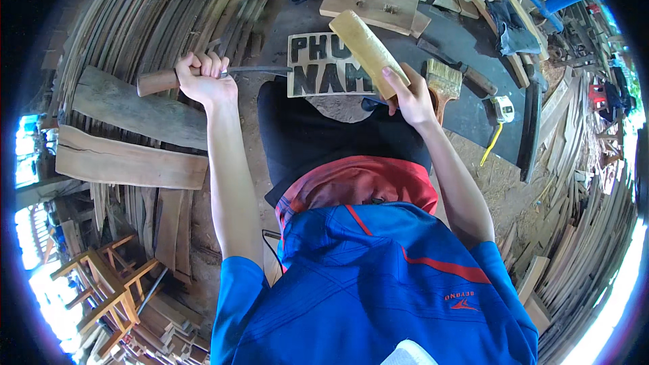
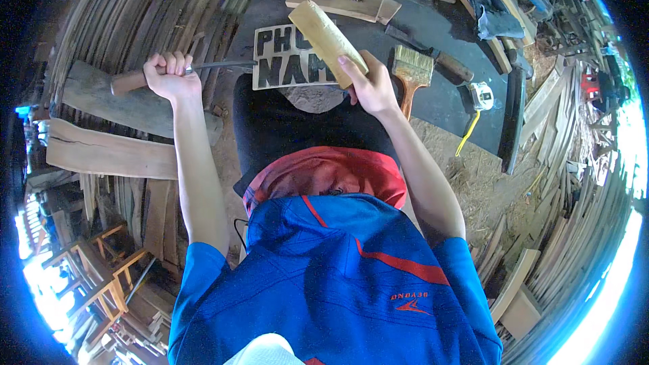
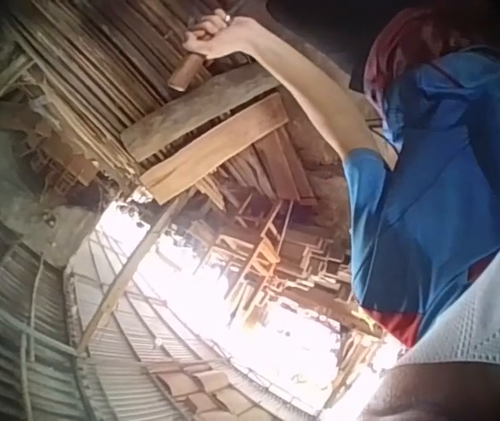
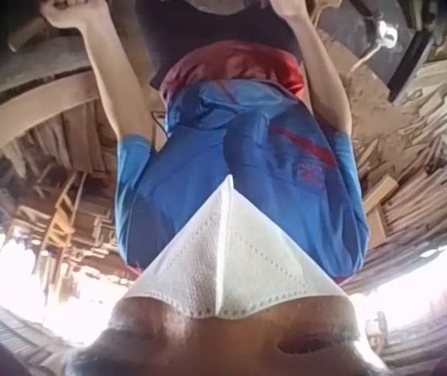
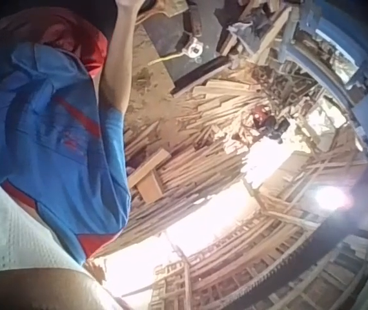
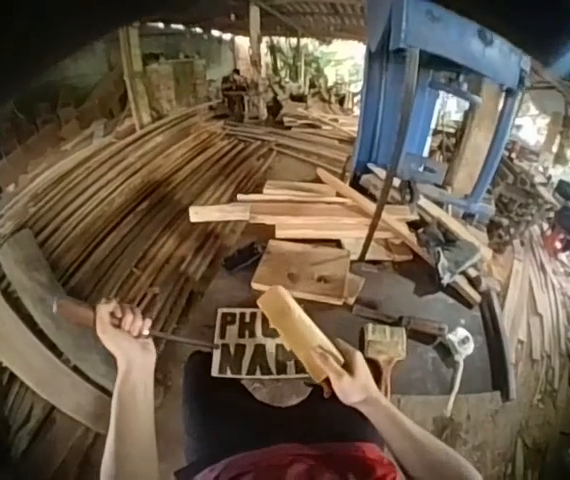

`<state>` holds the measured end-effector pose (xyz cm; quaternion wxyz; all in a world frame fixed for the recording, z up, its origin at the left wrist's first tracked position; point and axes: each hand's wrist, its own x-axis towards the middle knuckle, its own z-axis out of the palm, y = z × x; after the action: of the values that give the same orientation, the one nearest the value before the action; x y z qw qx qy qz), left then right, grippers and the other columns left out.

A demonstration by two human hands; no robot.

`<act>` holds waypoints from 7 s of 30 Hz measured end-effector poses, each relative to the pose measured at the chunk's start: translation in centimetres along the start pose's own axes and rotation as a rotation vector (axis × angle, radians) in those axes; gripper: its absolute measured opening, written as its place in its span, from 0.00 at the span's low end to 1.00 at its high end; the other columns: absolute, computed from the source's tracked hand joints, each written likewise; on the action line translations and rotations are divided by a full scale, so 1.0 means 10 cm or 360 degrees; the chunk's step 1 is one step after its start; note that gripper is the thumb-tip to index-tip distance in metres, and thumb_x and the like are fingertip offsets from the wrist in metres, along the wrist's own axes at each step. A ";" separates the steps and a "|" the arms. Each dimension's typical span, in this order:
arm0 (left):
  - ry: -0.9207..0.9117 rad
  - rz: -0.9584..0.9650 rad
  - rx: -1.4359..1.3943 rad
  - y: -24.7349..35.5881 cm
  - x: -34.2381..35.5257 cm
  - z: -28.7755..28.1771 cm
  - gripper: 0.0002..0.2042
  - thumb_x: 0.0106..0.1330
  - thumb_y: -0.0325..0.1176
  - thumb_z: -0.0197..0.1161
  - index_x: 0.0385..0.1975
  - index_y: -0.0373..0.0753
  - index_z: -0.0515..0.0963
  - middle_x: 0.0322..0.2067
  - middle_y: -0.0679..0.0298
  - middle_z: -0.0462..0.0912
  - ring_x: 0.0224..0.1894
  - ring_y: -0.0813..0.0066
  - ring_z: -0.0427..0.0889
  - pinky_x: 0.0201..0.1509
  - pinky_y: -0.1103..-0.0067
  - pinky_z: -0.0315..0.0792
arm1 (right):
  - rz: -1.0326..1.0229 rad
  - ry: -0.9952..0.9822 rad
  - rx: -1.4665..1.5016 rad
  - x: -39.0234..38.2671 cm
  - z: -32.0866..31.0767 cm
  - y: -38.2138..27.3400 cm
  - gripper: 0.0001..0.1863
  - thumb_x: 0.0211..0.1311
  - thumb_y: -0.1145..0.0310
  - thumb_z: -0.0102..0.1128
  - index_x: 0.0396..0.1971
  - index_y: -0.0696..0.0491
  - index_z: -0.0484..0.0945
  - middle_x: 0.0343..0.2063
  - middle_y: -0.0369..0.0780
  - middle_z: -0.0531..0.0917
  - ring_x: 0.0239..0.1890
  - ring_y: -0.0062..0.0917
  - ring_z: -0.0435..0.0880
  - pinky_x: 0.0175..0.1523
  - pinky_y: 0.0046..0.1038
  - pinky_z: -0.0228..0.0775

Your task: Carving letters into a piece of wood using a chisel and mallet.

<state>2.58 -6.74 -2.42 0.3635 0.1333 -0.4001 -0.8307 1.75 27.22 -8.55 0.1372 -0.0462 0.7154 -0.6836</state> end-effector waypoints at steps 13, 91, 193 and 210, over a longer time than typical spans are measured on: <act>-0.0039 -0.0018 0.0120 -0.16 -0.06 0.34 0.15 0.61 0.34 0.51 0.15 0.48 0.55 0.11 0.71 0.52 0.15 0.79 0.49 0.26 0.77 0.51 | -0.0027 0.0069 -0.0281 0.05 -0.07 0.23 0.23 0.67 0.50 0.58 0.31 0.59 0.75 0.14 0.37 0.75 0.13 0.18 0.74 0.19 0.24 0.64; -0.0223 0.0214 0.0318 -0.24 -0.58 0.47 0.06 0.63 0.21 0.50 0.28 0.40 0.63 0.16 0.69 0.63 0.16 0.81 0.59 0.22 0.78 0.58 | -0.0801 -0.0214 -0.0665 0.02 0.28 -1.46 0.25 0.64 0.52 0.62 0.43 0.63 0.76 0.28 0.48 0.83 0.32 0.31 0.84 0.40 0.32 0.73; -0.0867 0.0177 0.0583 -0.23 0.01 0.78 0.06 0.71 0.28 0.56 0.41 0.37 0.67 0.24 0.68 0.68 0.21 0.80 0.67 0.29 0.76 0.71 | -0.0145 0.0277 -0.0019 -0.01 -0.15 0.20 0.17 0.72 0.58 0.53 0.38 0.59 0.74 0.19 0.39 0.78 0.13 0.15 0.69 0.18 0.19 0.60; -0.0912 0.0375 0.0720 -0.30 -0.09 0.72 0.11 0.71 0.29 0.60 0.45 0.36 0.65 0.30 0.65 0.71 0.23 0.80 0.71 0.30 0.78 0.72 | -0.0179 0.0300 -0.0071 -0.03 -0.14 0.20 0.17 0.70 0.59 0.58 0.36 0.61 0.75 0.18 0.36 0.76 0.13 0.14 0.71 0.17 0.20 0.60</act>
<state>-1.97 -0.71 -0.11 0.2913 -0.0743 -0.6712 -0.6776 1.92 28.78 -10.42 0.0295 -0.0249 0.7364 -0.6755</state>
